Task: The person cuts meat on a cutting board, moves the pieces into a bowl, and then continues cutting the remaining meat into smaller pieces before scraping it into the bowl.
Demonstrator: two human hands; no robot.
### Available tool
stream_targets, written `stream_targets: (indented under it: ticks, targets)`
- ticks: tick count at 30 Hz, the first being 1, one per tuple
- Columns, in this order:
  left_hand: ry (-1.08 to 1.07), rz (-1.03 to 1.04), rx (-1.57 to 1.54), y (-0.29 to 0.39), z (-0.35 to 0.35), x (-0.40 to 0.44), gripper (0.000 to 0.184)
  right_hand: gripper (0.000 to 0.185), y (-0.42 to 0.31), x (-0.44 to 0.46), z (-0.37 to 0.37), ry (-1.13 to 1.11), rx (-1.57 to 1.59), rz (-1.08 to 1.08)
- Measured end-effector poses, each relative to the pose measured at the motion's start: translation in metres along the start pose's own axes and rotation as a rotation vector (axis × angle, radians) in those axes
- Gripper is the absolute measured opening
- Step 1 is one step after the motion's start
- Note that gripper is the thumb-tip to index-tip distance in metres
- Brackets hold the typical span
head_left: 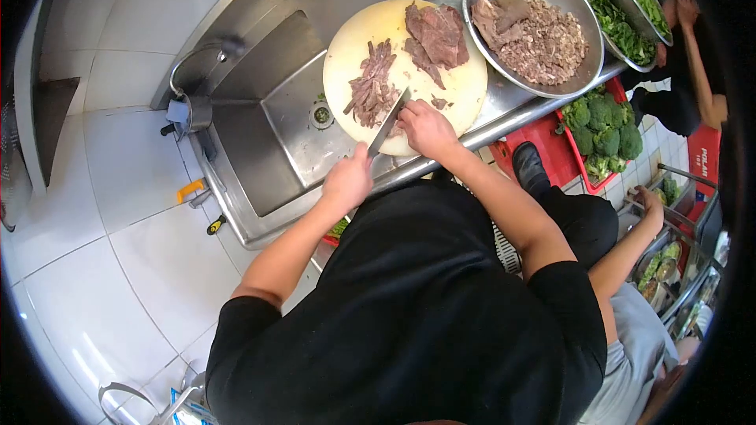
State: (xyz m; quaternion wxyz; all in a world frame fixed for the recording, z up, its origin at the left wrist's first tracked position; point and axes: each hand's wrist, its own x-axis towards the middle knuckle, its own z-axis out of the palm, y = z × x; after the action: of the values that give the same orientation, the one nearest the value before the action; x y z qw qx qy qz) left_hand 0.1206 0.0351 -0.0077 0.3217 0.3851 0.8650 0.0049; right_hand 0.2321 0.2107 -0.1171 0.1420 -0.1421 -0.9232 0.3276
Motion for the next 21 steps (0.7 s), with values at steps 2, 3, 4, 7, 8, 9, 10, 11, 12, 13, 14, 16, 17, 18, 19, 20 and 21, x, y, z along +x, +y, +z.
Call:
stream_targets:
  ticks: [2, 3, 4, 7, 8, 9, 10, 11, 12, 13, 14, 16, 17, 18, 19, 20, 21]
  targets:
    - [0.052, 0.041, -0.015, 0.006, 0.008, 0.021, 0.023, 0.011, 0.0, 0.002, -0.004, -0.012, -0.006, -0.004]
    - [0.073, 0.068, -0.035, 0.01, 0.007, 0.03, 0.024, 0.01, 0.001, 0.0, -0.004, -0.018, -0.001, -0.001]
    - [0.098, 0.097, -0.055, 0.012, 0.004, 0.035, 0.024, 0.01, 0.004, -0.001, -0.005, -0.022, 0.004, 0.001]
    - [0.069, 0.112, -0.035, 0.012, -0.023, 0.014, 0.023, 0.012, -0.002, 0.002, -0.014, 0.005, 0.024, 0.047]
    - [0.058, 0.122, -0.03, 0.01, -0.027, 0.003, 0.023, 0.013, -0.003, 0.001, -0.017, 0.018, 0.032, 0.075]
    - [0.042, 0.1, -0.01, 0.006, -0.027, -0.008, 0.023, 0.014, -0.001, 0.0, -0.017, -0.004, 0.014, 0.063]
    - [0.023, 0.079, 0.013, 0.002, -0.026, -0.019, 0.022, 0.015, 0.002, -0.001, -0.014, -0.024, -0.002, 0.055]
    - [0.004, 0.06, 0.035, 0.0, -0.025, -0.024, 0.022, 0.016, 0.004, -0.003, -0.013, -0.045, -0.018, 0.048]
    - [0.009, 0.034, 0.028, 0.001, -0.014, -0.019, 0.022, 0.017, 0.006, -0.005, -0.013, -0.063, -0.023, 0.054]
    - [0.019, 0.006, 0.021, 0.002, 0.003, -0.01, 0.021, 0.017, 0.006, -0.004, -0.014, -0.08, -0.028, 0.055]
    - [0.03, -0.022, 0.016, 0.004, 0.015, -0.001, 0.021, 0.018, 0.005, -0.003, -0.014, -0.094, -0.033, 0.056]
    - [0.062, 0.039, -0.008, 0.015, 0.012, 0.014, 0.02, 0.017, 0.007, -0.004, -0.014, -0.064, -0.046, 0.045]
    - [0.072, 0.065, -0.019, 0.017, 0.008, 0.022, 0.021, 0.016, 0.006, -0.006, -0.013, -0.054, -0.051, 0.035]
    - [0.086, 0.093, -0.029, 0.02, 0.002, 0.025, 0.021, 0.015, 0.005, -0.006, -0.014, -0.03, -0.053, 0.03]
    - [0.085, 0.105, -0.019, 0.02, -0.005, 0.019, 0.021, 0.015, 0.003, -0.009, -0.015, -0.005, -0.055, 0.027]
    - [0.082, 0.117, -0.008, 0.018, -0.015, 0.008, 0.021, 0.014, 0.002, -0.01, -0.017, 0.02, -0.056, 0.025]
    - [0.077, 0.131, 0.002, 0.015, -0.02, -0.001, 0.022, 0.014, 0.005, -0.011, -0.017, 0.016, -0.059, 0.004]
